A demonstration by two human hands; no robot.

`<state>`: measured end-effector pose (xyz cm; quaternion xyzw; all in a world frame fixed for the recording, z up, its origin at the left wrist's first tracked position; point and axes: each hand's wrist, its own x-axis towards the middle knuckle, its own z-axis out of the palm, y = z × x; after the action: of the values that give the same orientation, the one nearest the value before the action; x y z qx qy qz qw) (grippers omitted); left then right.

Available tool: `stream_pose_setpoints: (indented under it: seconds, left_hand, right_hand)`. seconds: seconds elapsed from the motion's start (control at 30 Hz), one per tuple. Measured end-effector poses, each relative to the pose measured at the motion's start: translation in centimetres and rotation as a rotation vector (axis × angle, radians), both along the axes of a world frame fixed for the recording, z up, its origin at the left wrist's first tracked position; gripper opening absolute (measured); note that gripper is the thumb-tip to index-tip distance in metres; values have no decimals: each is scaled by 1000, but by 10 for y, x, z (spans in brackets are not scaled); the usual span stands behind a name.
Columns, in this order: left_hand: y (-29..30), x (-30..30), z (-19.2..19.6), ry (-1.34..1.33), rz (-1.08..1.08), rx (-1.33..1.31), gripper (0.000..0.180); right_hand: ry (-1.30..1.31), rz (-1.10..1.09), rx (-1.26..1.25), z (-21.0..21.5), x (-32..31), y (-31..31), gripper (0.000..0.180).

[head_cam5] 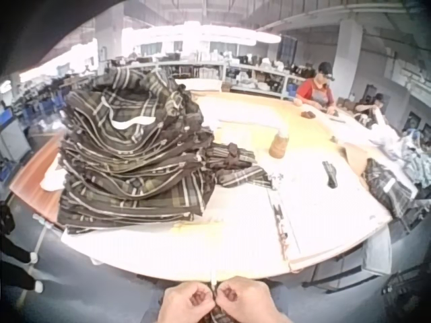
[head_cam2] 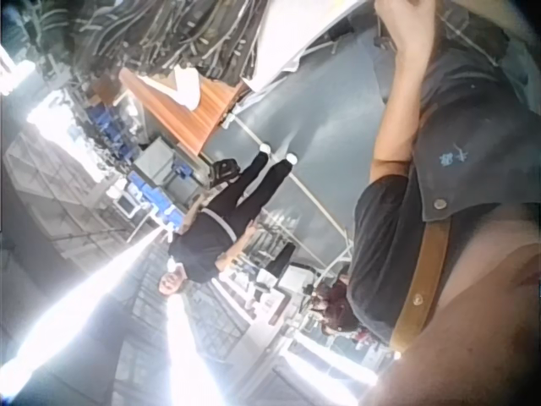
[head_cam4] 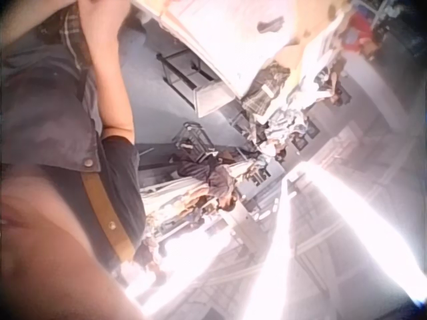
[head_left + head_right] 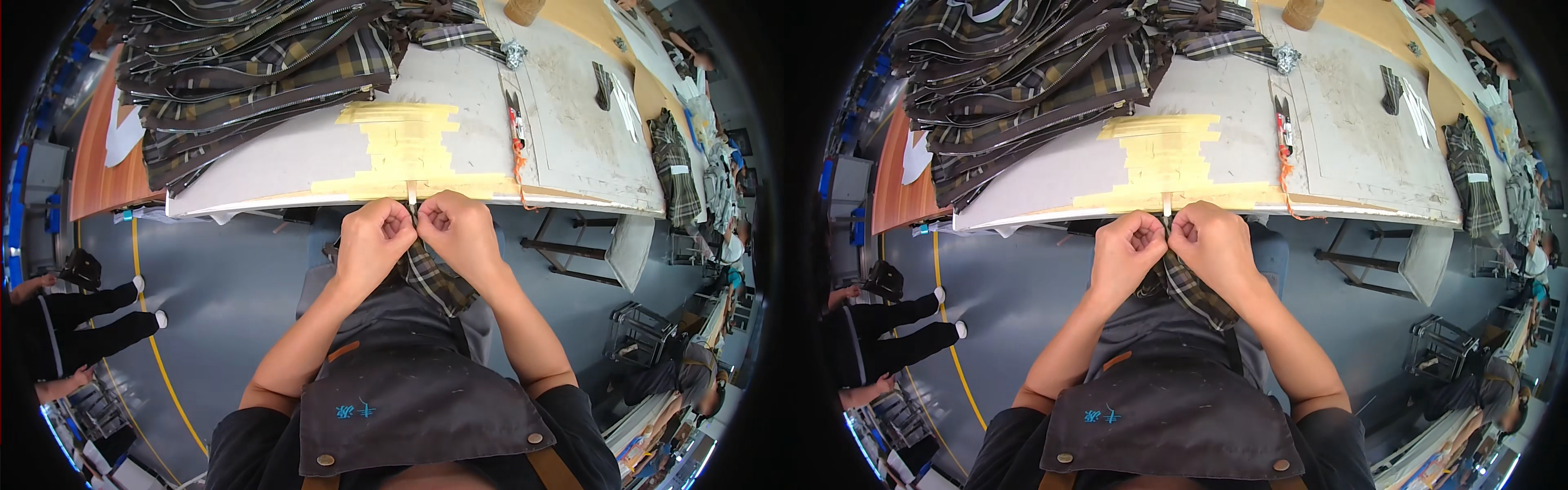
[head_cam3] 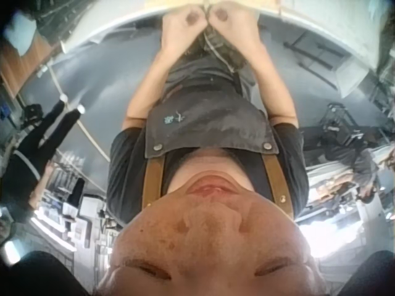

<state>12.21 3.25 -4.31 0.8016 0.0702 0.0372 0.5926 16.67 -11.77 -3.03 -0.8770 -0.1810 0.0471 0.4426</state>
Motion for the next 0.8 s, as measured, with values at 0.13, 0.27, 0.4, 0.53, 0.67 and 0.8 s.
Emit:
stream_pose_setpoints:
  seconds: [0.13, 0.27, 0.4, 0.53, 0.67, 0.8]
  left_hand:
    - [0, -1, -1, -14, 1, -20, 5]
    - [-2, 0, 2, -46, -10, 4, 6]
    - [1, 0, -1, -53, -20, 17, 7]
    - [0, -1, -1, -37, 3, -32, 8]
    - [-1, 4, 1, -153, 6, 191, 9]
    - [1, 6, -2, -146, -20, 207, 9]
  right_hand:
    - [92, -15, 64, 5, 2, -2, 9]
    - [76, 37, 70, 5, 4, -2, 9]
    - [183, 22, 87, 1, 6, -4, 9]
    - [437, -42, 245, -5, 5, -6, 8]
    - [332, -21, 277, -13, 2, -4, 7]
    - [346, -31, 259, -11, 3, -3, 7]
